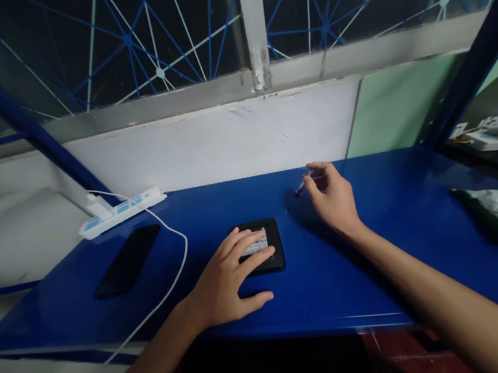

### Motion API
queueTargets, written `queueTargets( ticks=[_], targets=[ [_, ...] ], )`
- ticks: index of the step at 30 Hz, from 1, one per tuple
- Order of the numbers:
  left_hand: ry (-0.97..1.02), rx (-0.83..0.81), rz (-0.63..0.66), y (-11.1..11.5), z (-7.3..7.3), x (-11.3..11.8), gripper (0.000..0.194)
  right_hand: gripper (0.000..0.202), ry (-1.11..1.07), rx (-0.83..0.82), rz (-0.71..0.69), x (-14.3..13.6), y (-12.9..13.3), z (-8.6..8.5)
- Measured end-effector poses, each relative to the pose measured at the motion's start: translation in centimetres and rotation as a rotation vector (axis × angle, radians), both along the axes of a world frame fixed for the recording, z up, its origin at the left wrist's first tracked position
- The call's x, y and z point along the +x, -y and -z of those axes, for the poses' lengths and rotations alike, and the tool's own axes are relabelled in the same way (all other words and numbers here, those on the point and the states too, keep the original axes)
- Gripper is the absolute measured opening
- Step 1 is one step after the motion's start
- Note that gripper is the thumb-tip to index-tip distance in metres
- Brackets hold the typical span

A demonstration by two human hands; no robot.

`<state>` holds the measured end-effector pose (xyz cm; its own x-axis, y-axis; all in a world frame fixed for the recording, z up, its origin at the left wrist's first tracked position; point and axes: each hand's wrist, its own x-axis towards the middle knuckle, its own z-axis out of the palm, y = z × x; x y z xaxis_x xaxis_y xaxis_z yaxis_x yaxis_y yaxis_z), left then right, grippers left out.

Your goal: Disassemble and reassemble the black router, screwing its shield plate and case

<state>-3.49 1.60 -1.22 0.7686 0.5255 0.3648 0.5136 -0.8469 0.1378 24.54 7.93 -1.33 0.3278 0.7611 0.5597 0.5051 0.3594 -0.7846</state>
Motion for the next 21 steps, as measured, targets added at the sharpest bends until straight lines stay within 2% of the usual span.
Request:
queueTargets(
  ticks=[11, 16, 19, 21],
  targets=[
    [0.037, -0.033, -0.015, 0.2, 0.1, 0.2, 0.061, 0.034, -0.036, 0.012, -0.026, 0.0, 0.0, 0.1],
    [0.092, -0.058, -0.182, -0.2, 0.0, -1.0, 0.069, 0.032, -0.148, 0.062, -0.04, 0.1, -0.3, -0.3],
    [0.116, -0.187, -0.327, -1.1, 0.0, -2.5, 0.083, 0.029, -0.266, 0.077, -0.079, 0.0, -0.3, -0.7],
    [0.105, -0.324, -0.348, -1.6, -0.1, -3.1, 0.091, 0.028, -0.331, 0.069, -0.12, -0.2, -0.2, -0.9]
  ],
)
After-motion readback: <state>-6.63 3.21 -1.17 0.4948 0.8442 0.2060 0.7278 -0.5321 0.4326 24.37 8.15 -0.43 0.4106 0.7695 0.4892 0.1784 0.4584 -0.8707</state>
